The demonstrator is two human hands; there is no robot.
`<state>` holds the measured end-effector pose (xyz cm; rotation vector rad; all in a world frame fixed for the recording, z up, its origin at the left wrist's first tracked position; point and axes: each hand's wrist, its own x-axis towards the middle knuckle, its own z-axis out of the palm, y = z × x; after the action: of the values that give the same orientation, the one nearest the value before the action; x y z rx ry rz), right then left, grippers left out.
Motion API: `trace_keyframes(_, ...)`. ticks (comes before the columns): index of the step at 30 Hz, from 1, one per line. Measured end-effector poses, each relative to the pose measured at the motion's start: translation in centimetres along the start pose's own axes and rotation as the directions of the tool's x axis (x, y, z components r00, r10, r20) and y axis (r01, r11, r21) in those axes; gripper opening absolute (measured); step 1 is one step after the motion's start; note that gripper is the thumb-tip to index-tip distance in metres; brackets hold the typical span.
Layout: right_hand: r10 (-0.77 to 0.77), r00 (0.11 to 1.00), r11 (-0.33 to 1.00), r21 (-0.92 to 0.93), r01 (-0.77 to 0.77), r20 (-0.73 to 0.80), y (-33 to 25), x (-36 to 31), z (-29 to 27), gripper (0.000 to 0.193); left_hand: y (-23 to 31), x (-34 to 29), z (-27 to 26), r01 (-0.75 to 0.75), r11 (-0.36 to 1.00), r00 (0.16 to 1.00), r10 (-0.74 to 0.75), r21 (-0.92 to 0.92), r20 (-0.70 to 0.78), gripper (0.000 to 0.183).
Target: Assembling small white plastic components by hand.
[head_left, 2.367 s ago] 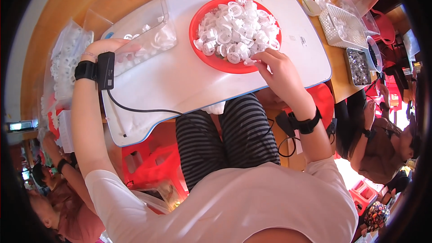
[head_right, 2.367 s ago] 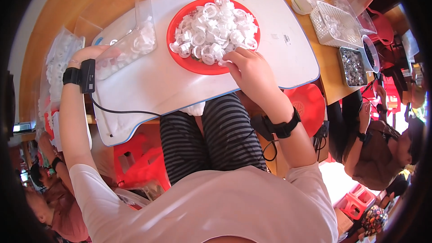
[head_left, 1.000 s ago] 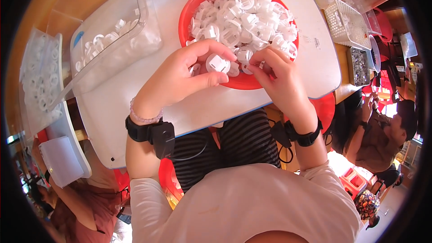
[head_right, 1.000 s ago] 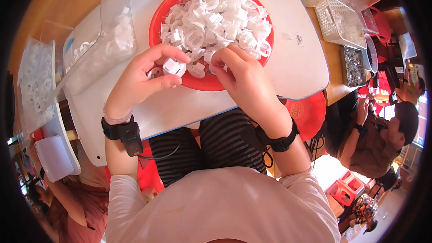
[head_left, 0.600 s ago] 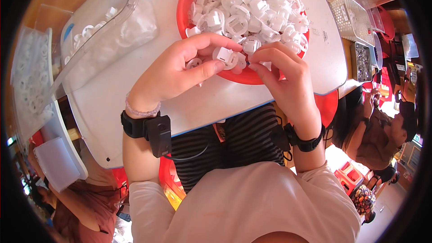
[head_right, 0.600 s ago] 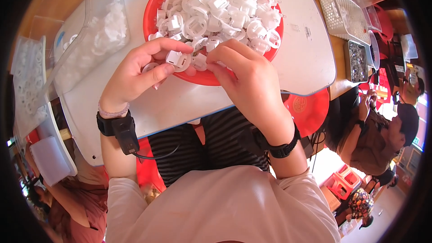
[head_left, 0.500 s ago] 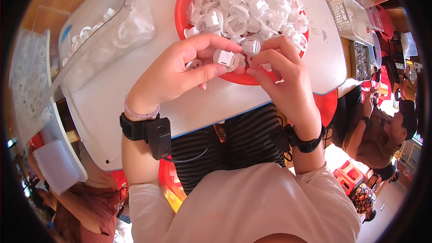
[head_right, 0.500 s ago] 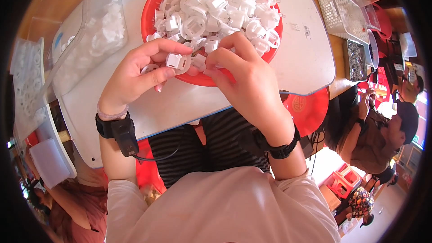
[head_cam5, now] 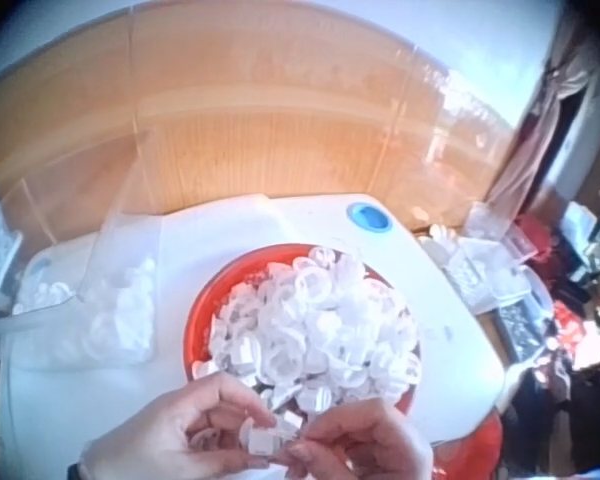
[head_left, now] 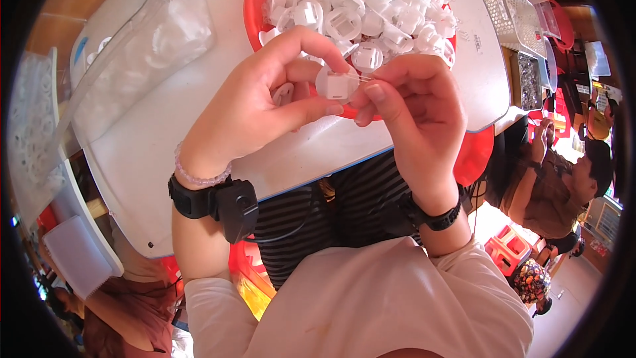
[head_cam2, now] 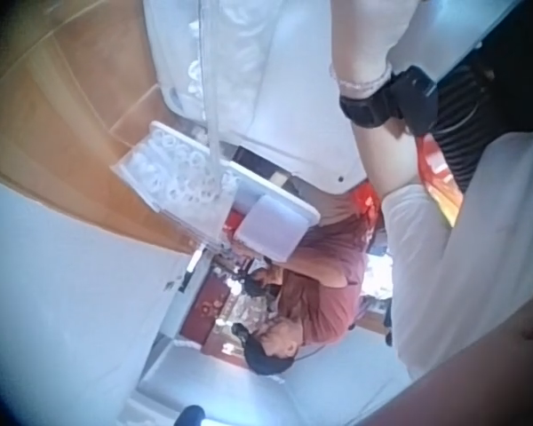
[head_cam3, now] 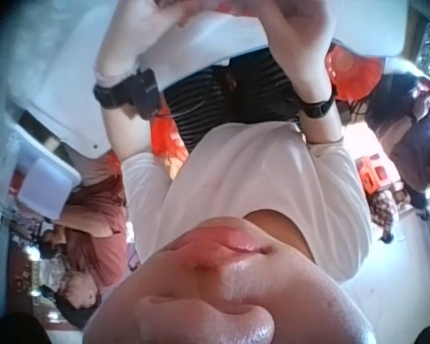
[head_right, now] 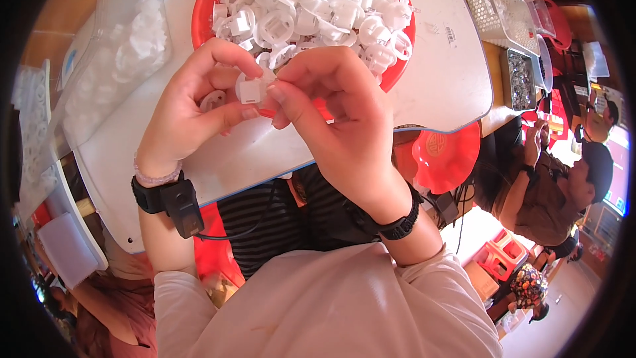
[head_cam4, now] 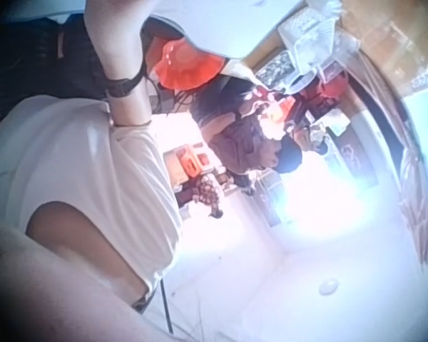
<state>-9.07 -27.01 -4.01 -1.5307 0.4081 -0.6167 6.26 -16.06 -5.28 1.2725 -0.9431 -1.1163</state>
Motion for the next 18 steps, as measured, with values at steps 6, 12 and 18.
trace_keyframes(6,-0.080,0.997,0.996,-0.048,0.080,0.012,0.51,0.01,-0.12,0.016,-0.15,0.16,0.08,-0.049,0.997,0.999,0.050,0.054,-0.013,0.036)
trace_keyframes(12,-0.082,0.996,0.986,-0.147,0.074,-0.047,0.61,-0.19,0.19,0.015,0.05,0.10,0.39,-0.029,0.998,0.999,0.030,0.053,-0.031,0.037)
trace_keyframes(18,-0.053,0.992,0.968,-0.249,0.023,-0.115,-0.21,-0.14,0.20,0.014,0.08,0.04,0.48,-0.055,0.991,0.998,0.058,0.121,-0.027,0.038)
